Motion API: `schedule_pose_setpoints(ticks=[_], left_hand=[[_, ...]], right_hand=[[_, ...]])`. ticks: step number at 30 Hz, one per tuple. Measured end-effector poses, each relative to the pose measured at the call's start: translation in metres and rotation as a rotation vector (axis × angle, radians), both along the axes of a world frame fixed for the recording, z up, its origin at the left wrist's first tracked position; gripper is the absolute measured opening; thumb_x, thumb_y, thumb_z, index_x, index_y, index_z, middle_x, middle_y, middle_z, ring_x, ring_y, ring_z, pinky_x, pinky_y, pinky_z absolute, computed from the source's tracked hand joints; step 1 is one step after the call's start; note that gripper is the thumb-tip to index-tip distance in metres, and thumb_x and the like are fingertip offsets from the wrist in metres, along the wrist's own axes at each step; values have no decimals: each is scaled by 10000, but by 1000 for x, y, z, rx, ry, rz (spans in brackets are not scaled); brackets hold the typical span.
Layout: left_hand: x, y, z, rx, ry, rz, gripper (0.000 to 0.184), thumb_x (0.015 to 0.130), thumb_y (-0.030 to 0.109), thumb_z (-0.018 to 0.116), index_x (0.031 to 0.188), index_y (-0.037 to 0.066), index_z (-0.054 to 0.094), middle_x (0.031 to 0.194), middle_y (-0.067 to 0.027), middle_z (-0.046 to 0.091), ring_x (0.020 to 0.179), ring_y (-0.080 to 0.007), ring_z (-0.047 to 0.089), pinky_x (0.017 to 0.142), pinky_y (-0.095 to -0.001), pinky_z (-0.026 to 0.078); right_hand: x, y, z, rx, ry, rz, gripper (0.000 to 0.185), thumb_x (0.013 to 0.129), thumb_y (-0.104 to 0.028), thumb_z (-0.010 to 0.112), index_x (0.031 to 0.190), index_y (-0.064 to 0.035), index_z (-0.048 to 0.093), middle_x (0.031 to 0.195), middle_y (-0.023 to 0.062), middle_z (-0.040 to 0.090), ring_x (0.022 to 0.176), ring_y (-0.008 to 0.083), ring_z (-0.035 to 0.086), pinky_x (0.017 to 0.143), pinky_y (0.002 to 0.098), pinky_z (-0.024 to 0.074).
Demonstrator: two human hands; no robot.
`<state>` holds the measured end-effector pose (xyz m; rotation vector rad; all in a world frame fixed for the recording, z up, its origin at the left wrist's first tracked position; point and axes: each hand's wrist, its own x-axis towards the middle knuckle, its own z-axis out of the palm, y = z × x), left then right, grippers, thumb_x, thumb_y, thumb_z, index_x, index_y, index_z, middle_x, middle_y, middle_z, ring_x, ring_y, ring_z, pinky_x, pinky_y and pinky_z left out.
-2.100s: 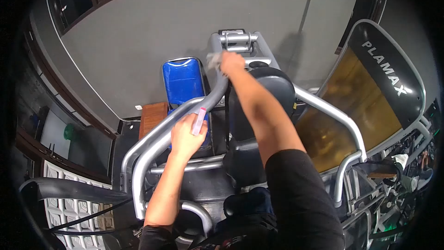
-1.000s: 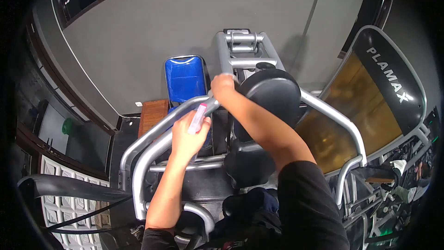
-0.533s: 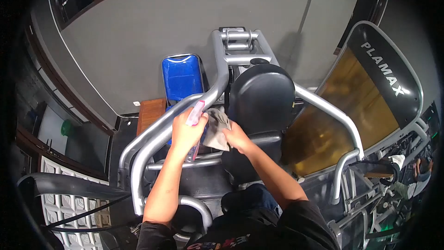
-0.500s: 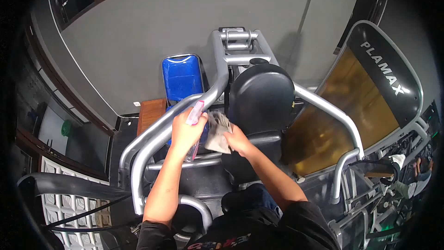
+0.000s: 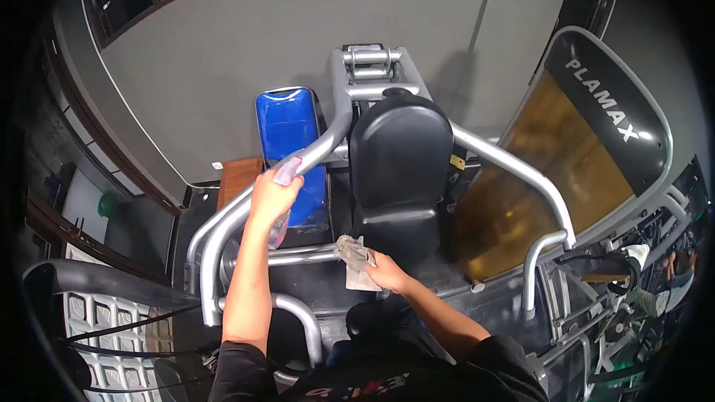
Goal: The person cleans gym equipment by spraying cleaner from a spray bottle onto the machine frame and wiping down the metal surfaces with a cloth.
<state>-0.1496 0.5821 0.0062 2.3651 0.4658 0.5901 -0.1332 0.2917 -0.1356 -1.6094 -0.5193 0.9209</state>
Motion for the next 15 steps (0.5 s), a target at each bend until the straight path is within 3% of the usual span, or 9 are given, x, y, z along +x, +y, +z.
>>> schedule_pose_setpoints(ticks=[4, 8, 10, 12, 13, 15], left_hand=[[-4, 0, -4, -4, -32, 10, 347, 801, 281, 688, 1029, 25, 738, 612, -122, 676, 578, -210, 701, 622, -370, 545], [-6, 3, -11, -86, -20, -5, 319, 816, 247, 698, 1013, -1, 736, 679, -104, 696, 574, -184, 693, 586, -337, 546], [-14, -1, -6, -142, -64, -20, 349, 823, 220, 703, 1100, 8, 727, 729, -91, 703, 549, -146, 661, 564, -308, 532], [-23, -1, 5, -454, -45, -5, 413, 828, 207, 700, 1200, 28, 699, 757, -78, 703, 535, -117, 624, 540, -286, 513], [-30, 4, 4, -451, -24, -28, 471, 832, 189, 694, 1282, 51, 664, 783, -71, 704, 540, -103, 608, 527, -274, 503], [-45, 4, 0, -464, -77, -12, 399, 836, 204, 701, 1195, 29, 692, 751, -55, 688, 539, -104, 614, 531, -277, 508]], right_hand=[[-7, -8, 4, -134, -50, -17, 449, 941, -63, 552, 1389, -37, 542, 1222, 70, 664, 1110, 143, 599, 984, 296, 455], [-12, -18, -28, -141, -101, 25, 435, 955, -80, 562, 1387, -42, 546, 1235, 55, 657, 1114, 134, 583, 997, 289, 444], [-19, -21, -11, -142, -110, 34, 436, 950, -70, 556, 1384, -30, 544, 1236, 63, 657, 1120, 138, 584, 1000, 291, 444], [-20, -23, -5, -141, -123, 44, 438, 945, -59, 550, 1381, -18, 542, 1237, 72, 657, 1126, 142, 585, 1003, 293, 445], [-22, -26, -7, -101, -77, 22, 437, 942, -51, 547, 1378, -15, 543, 1241, 77, 655, 1135, 146, 588, 1004, 299, 448], [-18, -30, -19, -54, -39, -2, 437, 940, -43, 544, 1375, -12, 544, 1244, 82, 652, 1143, 151, 590, 1005, 304, 451]])
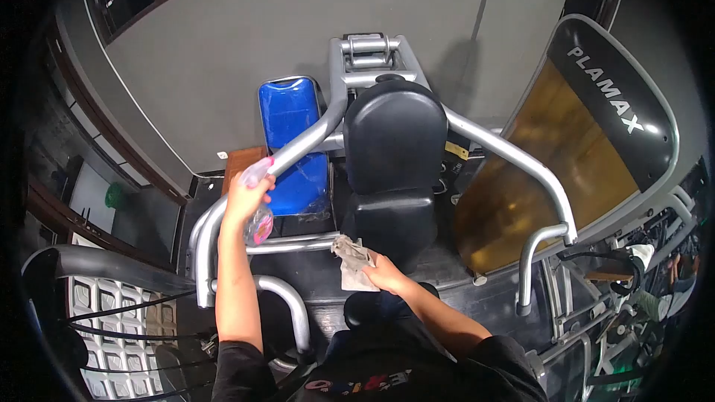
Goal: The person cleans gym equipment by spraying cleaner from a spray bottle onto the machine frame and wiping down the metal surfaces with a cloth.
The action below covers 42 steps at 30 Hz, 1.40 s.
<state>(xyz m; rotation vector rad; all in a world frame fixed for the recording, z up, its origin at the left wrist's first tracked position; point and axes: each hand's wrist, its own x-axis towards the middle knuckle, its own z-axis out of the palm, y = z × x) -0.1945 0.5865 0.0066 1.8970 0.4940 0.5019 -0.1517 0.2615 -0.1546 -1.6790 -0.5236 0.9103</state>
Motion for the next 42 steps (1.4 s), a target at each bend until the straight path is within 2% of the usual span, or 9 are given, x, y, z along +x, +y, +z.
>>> schedule_pose_setpoints(ticks=[7, 9, 18, 23, 31, 34, 38, 39, 42], left_hand=[[-17, 0, -30, 408, -43, -10, 235, 812, 212, 720, 937, 13, 709, 788, -169, 700, 726, -301, 696, 701, -388, 527], [-13, -12, -28, 475, -136, -26, 183, 824, 190, 720, 883, 18, 700, 736, -114, 680, 691, -201, 671, 663, -356, 511], [-6, -14, -33, 607, -213, -121, 172, 811, 183, 735, 808, 27, 662, 661, -106, 623, 569, -243, 621, 571, -366, 483], [2, -17, -35, 617, -282, -148, 155, 806, 160, 734, 800, 25, 660, 655, -102, 615, 557, -242, 611, 568, -366, 477], [6, -15, -34, 607, -249, -124, 140, 800, 154, 729, 792, 40, 649, 674, -110, 614, 614, -289, 634, 603, -398, 497], [3, -13, -33, 630, -240, -171, 157, 795, 175, 722, 796, 44, 636, 715, -124, 618, 667, -327, 644, 628, -429, 515], [4, -17, -32, 586, -179, -214, 173, 787, 207, 706, 807, 55, 627, 760, -135, 619, 725, -360, 650, 653, -463, 529], [4, -15, -32, 563, -146, -230, 166, 785, 205, 703, 809, 58, 629, 760, -136, 620, 726, -362, 649, 657, -465, 530], [8, -11, -38, 532, -126, -273, 161, 776, 207, 688, 802, 63, 622, 767, -138, 628, 735, -374, 654, 663, -473, 529]], right_hand=[[0, 18, -27, 245, 389, -296, 458, 966, -46, 466, 1423, -36, 493, 1360, 77, 587, 1253, 198, 548, 1067, 322, 415], [3, 30, -27, 322, 363, -358, 501, 970, -61, 466, 1468, -37, 429, 1425, 95, 532, 1305, 215, 505, 1099, 336, 387], [43, 117, 25, 652, 683, -547, 535, 1059, -322, 420, 1499, -28, 342, 1477, 124, 477, 1361, 262, 467, 1141, 408, 374], [44, 139, 39, 676, 711, -596, 548, 1056, -310, 422, 1510, -22, 318, 1507, 119, 447, 1382, 253, 443, 1160, 403, 345], [122, 179, 85, 691, 101, -735, 556, 1052, -284, 490, 1525, -42, 328, 1502, 102, 447, 1380, 222, 406, 1135, 366, 320], [157, 204, 198, 574, -663, -650, 447, 1009, -214, 498, 1388, 23, 498, 1319, 168, 600, 1180, 270, 590, 1018, 369, 430], [238, 240, 248, 428, -595, -667, 407, 960, -262, 537, 1288, -27, 590, 1106, 229, 695, 1077, 366, 666, 910, 428, 487], [278, 245, 238, 213, -661, -585, 414, 1002, -322, 509, 1263, -12, 597, 1069, 186, 706, 1019, 288, 673, 889, 412, 496], [291, 249, 242, 65, -1027, -669, 392, 989, -332, 493, 1213, -34, 614, 1014, 238, 712, 986, 391, 693, 846, 486, 521]])
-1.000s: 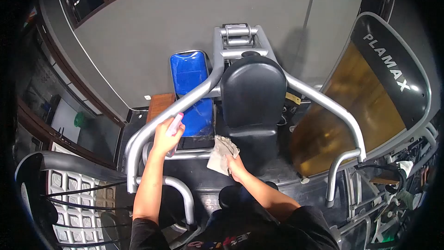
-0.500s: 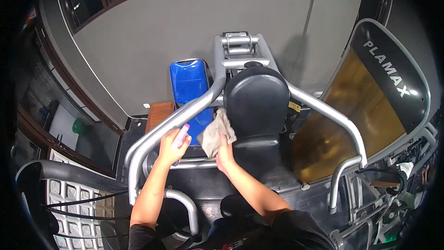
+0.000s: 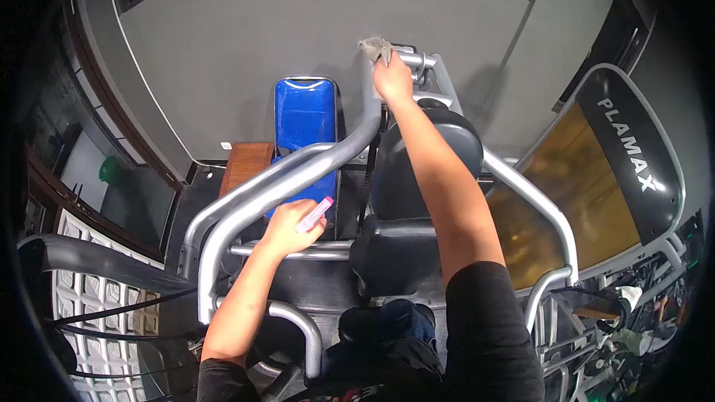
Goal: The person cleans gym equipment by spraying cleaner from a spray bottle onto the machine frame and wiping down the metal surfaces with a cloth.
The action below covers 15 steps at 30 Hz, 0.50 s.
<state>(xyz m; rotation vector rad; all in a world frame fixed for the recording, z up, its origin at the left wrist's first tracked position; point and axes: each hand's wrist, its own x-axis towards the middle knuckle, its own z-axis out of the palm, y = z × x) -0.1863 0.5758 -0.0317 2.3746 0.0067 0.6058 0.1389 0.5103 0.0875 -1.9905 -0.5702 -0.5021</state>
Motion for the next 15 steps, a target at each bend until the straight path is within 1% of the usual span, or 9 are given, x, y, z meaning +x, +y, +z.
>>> schedule_pose_setpoints(ticks=[2, 4, 5, 6, 7, 8, 11, 12, 15], left_hand=[[0, 1, -2, -11, 41, -44, 162, 761, 209, 677, 814, 67, 619, 794, -141, 641, 751, -384, 660, 667, -478, 532], [-1, -1, -2, 34, 63, -41, 166, 758, 213, 676, 828, 72, 623, 810, -141, 649, 757, -382, 662, 675, -480, 535], [-1, -1, -1, 79, 86, -43, 171, 755, 217, 674, 842, 78, 626, 825, -142, 657, 764, -379, 664, 682, -481, 537], [-2, -2, -2, 72, 113, -60, 186, 749, 230, 673, 848, 81, 621, 845, -142, 667, 788, -381, 668, 690, -487, 538], [-2, -4, -3, 71, 109, -59, 186, 749, 230, 673, 848, 81, 621, 845, -142, 667, 788, -381, 668, 690, -487, 538], [-1, -5, -4, 67, 104, -79, 194, 746, 237, 671, 841, 77, 616, 844, -142, 667, 799, -382, 668, 695, -490, 539], [-1, -8, -2, 53, 135, -115, 210, 742, 250, 665, 839, 70, 615, 840, -143, 670, 816, -389, 670, 710, -494, 544], [0, -9, 0, 44, 161, -122, 213, 742, 251, 666, 848, 72, 623, 840, -144, 672, 816, -388, 671, 715, -494, 546], [0, -8, -2, 74, 149, -140, 186, 779, 242, 647, 853, 72, 630, 816, -135, 660, 794, -382, 667, 691, -486, 538]], right_hand=[[5, 4, -7, -415, -68, -41, 335, 958, -295, 495, 1137, -50, 639, 1028, 276, 690, 1006, 448, 668, 844, 535, 522], [6, 8, -48, -923, -79, 284, 330, 889, -199, 505, 1158, -53, 627, 1008, 257, 703, 958, 427, 693, 846, 501, 546], [-19, 19, -57, -1309, 41, 483, 458, 878, -228, 557, 1312, -92, 604, 1231, 194, 669, 1217, 385, 602, 1010, 543, 471], [-49, 9, -93, -1225, -196, 340, 478, 872, -205, 550, 1340, -119, 597, 1372, 145, 601, 1384, 347, 457, 1110, 636, 322], [-64, 9, -94, -1170, -74, 384, 460, 882, -209, 530, 1332, -147, 605, 1441, 128, 547, 1461, 320, 346, 1149, 688, 181], [-68, 2, -107, -985, -83, 416, 433, 870, -186, 545, 1295, -164, 624, 1400, 126, 581, 1436, 324, 386, 1176, 661, 150], [-95, -16, -106, -711, -90, 512, 447, 821, -13, 551, 1237, -155, 630, 1358, 103, 598, 1425, 350, 386, 1166, 675, 172], [-106, -21, -113, -705, -78, 508, 447, 821, -13, 551, 1237, -155, 630, 1358, 103, 598, 1425, 350, 386, 1166, 675, 172], [-139, -29, -140, -460, -275, 440, 649, 718, 72, 594, 1319, -172, 570, 1452, 80, 509, 1448, 399, 327, 1164, 682, 177]])
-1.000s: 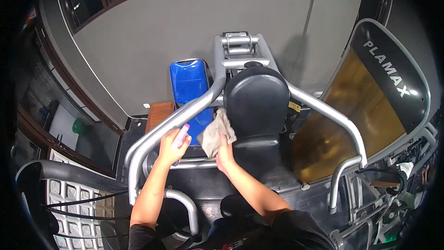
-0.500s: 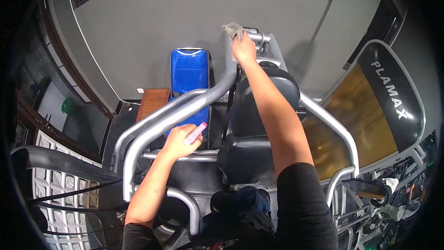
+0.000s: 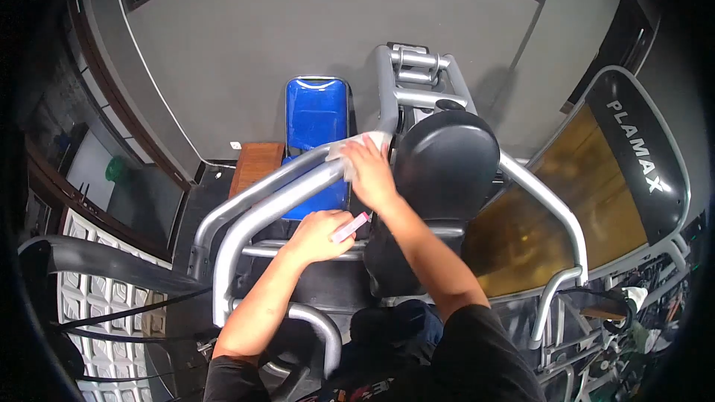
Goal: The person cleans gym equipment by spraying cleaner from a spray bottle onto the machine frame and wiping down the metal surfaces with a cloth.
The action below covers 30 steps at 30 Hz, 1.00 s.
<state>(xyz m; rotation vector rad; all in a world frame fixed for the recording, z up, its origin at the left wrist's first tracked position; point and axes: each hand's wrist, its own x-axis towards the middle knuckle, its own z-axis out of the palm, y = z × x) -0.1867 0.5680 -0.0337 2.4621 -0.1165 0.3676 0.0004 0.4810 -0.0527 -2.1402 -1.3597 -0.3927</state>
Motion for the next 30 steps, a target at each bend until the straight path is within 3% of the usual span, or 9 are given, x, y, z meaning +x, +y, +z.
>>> schedule_pose_setpoints(ticks=[6, 13, 16, 17, 20, 21, 22, 26, 30], left_hand=[[-1, -4, 2, -26, 25, -2, 183, 779, 236, 637, 852, 69, 632, 821, -158, 664, 780, -395, 663, 691, -486, 532], [2, -4, 0, -31, 87, 3, 183, 766, 230, 636, 841, 62, 642, 814, -183, 667, 777, -405, 662, 697, -480, 522], [1, -3, 5, -35, 100, 4, 194, 752, 221, 641, 845, 51, 630, 820, -188, 664, 789, -410, 663, 716, -495, 521], [1, -3, 4, -39, 103, 6, 191, 756, 227, 643, 841, 56, 640, 816, -187, 669, 786, -408, 665, 712, -486, 522], [0, -6, -4, -59, 130, 0, 192, 764, 236, 643, 835, 58, 649, 806, -189, 675, 783, -407, 666, 711, -478, 522], [3, -6, -5, -65, 149, -7, 195, 767, 237, 641, 834, 55, 649, 800, -191, 675, 782, -410, 665, 712, -478, 521], [5, -6, -9, -65, 145, -5, 195, 767, 237, 641, 834, 55, 649, 800, -191, 675, 782, -410, 665, 712, -478, 521], [4, -4, -10, -26, 198, 1, 200, 765, 235, 640, 845, 53, 657, 800, -196, 677, 778, -415, 664, 717, -473, 525], [4, -5, -10, -16, 227, 25, 205, 761, 235, 637, 851, 53, 661, 814, -201, 682, 798, -414, 669, 727, -475, 528]], right_hand=[[10, -2, -16, 146, 12, 6, 758, 673, 115, 592, 1370, -182, 564, 1526, 106, 437, 1486, 415, 252, 1193, 634, 140], [21, 32, 18, 0, 94, -296, 379, 788, 39, 556, 1138, -80, 638, 1223, 134, 665, 1367, 381, 455, 1090, 763, 207], [-9, 15, -8, 280, 17, -88, 537, 716, 103, 549, 1225, -56, 613, 1284, 149, 637, 1415, 403, 392, 1154, 703, 162], [-20, 3, -15, 366, 52, -38, 612, 692, 132, 529, 1272, -52, 594, 1312, 163, 623, 1394, 411, 420, 1166, 609, 268], [-55, -23, -51, 594, 550, 7, 479, 803, 65, 505, 1265, -36, 582, 1291, 252, 609, 1296, 383, 545, 1049, 393, 461], [-73, -34, -50, 412, 822, -193, 332, 956, -91, 533, 1279, -36, 584, 1278, 218, 635, 1238, 314, 602, 978, 394, 491], [-72, -26, -102, 631, 919, -193, 342, 1029, -263, 543, 1299, -58, 590, 1270, 139, 647, 1149, 257, 628, 934, 375, 502], [-68, -21, -125, 969, 1686, -366, 348, 1053, -240, 494, 1344, -56, 545, 1248, 97, 642, 1124, 235, 614, 971, 392, 484], [-5, 23, -93, 1226, 1770, -358, 527, 1061, -406, 439, 1443, -43, 442, 1418, 137, 528, 1322, 274, 479, 1099, 465, 374]])
